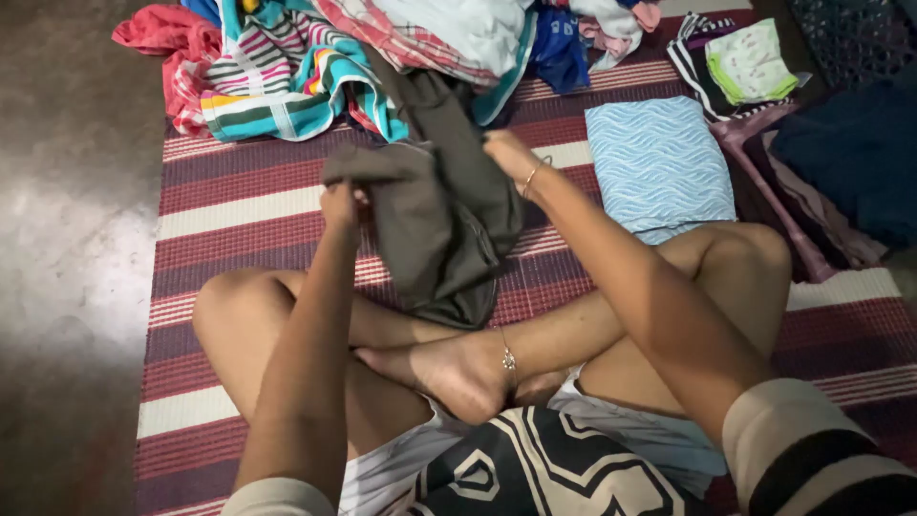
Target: The person sits on a mat and folds a pair of dark trousers, smoothing and aligning them before stacking them. They then pick up a red and white checkered cloth and begin folding it.
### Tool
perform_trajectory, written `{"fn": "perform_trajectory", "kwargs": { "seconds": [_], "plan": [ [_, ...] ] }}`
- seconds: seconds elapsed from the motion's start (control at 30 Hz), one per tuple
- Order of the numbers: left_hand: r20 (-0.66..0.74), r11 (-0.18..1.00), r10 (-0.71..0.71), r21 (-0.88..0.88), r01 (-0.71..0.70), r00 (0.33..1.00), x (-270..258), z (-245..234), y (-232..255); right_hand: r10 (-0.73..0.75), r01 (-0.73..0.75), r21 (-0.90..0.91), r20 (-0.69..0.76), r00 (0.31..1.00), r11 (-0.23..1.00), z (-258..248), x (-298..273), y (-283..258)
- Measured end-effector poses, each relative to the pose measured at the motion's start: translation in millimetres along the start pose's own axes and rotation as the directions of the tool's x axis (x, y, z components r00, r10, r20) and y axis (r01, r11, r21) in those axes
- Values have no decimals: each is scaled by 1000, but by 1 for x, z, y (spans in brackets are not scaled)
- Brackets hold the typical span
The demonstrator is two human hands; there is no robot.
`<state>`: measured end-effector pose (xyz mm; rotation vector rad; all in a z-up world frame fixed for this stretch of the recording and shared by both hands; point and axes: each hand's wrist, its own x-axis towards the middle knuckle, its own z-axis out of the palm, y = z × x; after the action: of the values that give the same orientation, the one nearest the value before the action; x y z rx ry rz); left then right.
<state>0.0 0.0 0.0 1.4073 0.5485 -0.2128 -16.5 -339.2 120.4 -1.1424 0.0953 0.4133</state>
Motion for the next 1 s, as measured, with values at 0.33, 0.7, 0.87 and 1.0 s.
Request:
{"fn": "perform_trajectory", "kwargs": {
  "seconds": [0.33,0.7,0.87,1.0],
  "plan": [
    [298,829,553,-107,-548,778,-49,86,102,266,-92,-565,233,936,820,37,-1,54],
    [-70,609,438,756,-239,896,-87,97,123,196,355,-752,533,823,555,13,27,87],
    [-6,520,479,808,-278,878,-52,80,94,-16,151,-588,228,973,795,33,9,38],
    [354,463,343,742,-485,870,-17,77,57,72,-116,-491,-109,991,863,38,9,32]
  ]
}}
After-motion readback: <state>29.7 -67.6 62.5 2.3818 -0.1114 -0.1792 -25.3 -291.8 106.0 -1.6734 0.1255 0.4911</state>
